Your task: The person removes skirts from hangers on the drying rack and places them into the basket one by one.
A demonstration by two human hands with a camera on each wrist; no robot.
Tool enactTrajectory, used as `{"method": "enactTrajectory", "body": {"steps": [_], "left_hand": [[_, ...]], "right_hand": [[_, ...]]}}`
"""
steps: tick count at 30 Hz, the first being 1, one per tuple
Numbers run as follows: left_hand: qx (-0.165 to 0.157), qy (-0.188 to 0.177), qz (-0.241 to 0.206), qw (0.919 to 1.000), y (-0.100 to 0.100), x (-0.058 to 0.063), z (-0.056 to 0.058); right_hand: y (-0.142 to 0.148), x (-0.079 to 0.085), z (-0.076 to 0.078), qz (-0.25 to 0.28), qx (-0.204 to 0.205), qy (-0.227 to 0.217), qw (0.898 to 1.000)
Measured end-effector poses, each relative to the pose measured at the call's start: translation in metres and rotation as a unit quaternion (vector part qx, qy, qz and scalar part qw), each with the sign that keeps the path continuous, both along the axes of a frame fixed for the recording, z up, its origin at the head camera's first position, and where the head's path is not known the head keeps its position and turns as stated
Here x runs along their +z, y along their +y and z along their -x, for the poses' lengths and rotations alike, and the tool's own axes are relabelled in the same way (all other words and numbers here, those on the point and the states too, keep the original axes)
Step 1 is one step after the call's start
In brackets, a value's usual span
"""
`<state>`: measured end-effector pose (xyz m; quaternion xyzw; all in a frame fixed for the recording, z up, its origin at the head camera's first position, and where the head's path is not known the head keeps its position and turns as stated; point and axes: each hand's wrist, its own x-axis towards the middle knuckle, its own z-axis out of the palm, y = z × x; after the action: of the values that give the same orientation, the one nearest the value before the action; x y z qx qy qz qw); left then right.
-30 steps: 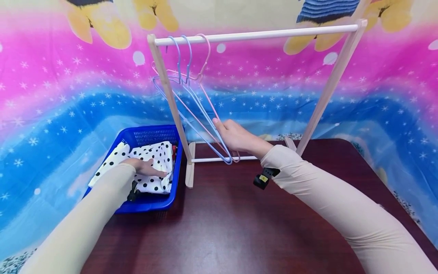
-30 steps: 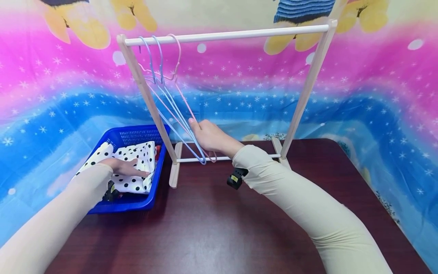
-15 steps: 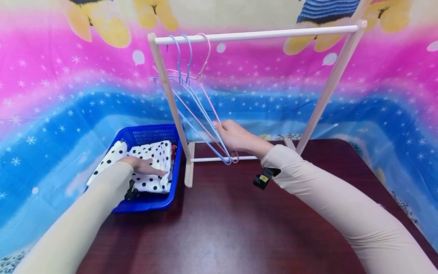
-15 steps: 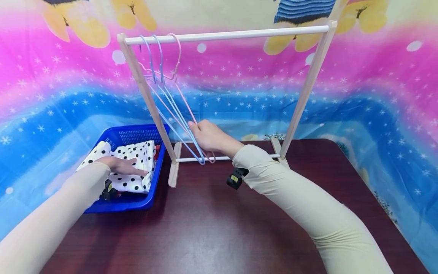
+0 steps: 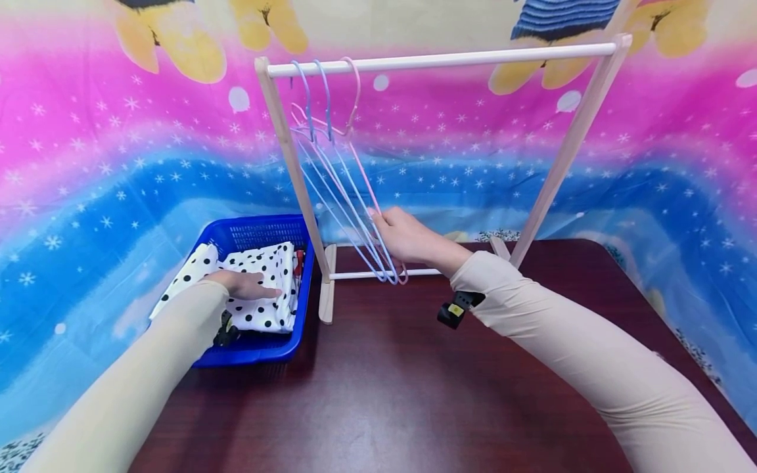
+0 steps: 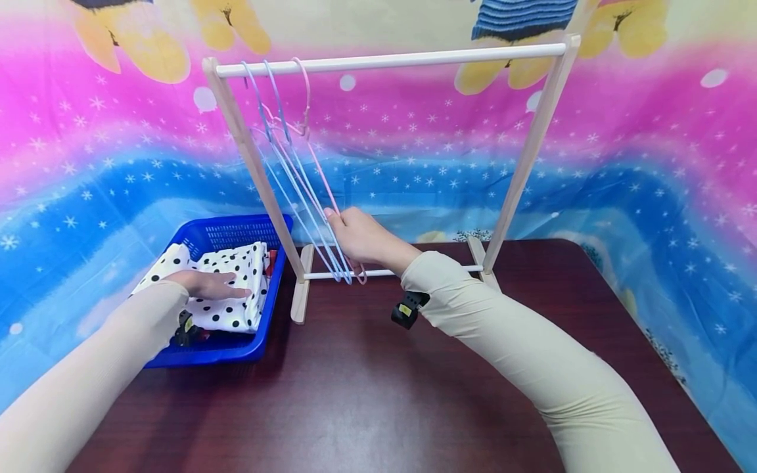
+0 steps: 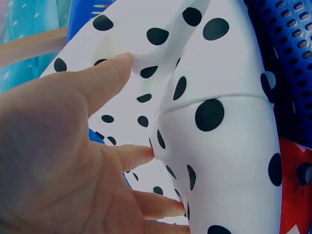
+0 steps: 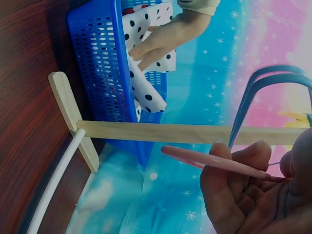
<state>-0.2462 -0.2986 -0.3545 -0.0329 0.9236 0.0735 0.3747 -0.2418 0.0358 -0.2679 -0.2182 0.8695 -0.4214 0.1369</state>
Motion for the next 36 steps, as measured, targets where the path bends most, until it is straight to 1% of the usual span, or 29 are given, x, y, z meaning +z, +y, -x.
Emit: {"method": "enactTrajectory", "body": {"steps": [3,7,13,16,20,24,29,36], "left_hand": [[-0.002,0.003,-0.001,1.0,-0.001,-0.001,0.001],[-0.003,0.005,-0.003,1.0,0.0,0.0,0.0],[-0.006,0.013,-0.006,0.9999,0.002,0.004,-0.004],[-0.006,0.017,-0.005,0.9998,0.003,0.005,-0.005],[-0.013,0.021,-0.004,0.9997,0.004,0.006,-0.007],[-0.016,0.025,-0.008,0.9995,0.003,0.005,-0.008],[-0.019,0.028,-0.017,0.9993,0.003,0.005,-0.009],[-0.029,0.038,-0.016,0.9987,0.003,0.006,-0.011]], "right_hand": [[0.0,0.0,-0.001,-0.007,-0.005,0.016,1.0],[0.0,0.0,-0.001,-0.005,0.001,0.031,1.0],[0.003,0.002,-0.002,-0.004,0.013,0.031,0.999],[0.004,0.002,-0.004,-0.012,0.008,0.037,0.999],[0.006,0.001,-0.005,-0.028,-0.002,0.053,0.998],[0.007,0.001,-0.006,-0.035,0.003,0.067,0.997],[0.008,0.001,-0.007,-0.031,0.01,0.07,0.997],[0.009,0.001,-0.008,-0.029,0.0,0.068,0.997]]}}
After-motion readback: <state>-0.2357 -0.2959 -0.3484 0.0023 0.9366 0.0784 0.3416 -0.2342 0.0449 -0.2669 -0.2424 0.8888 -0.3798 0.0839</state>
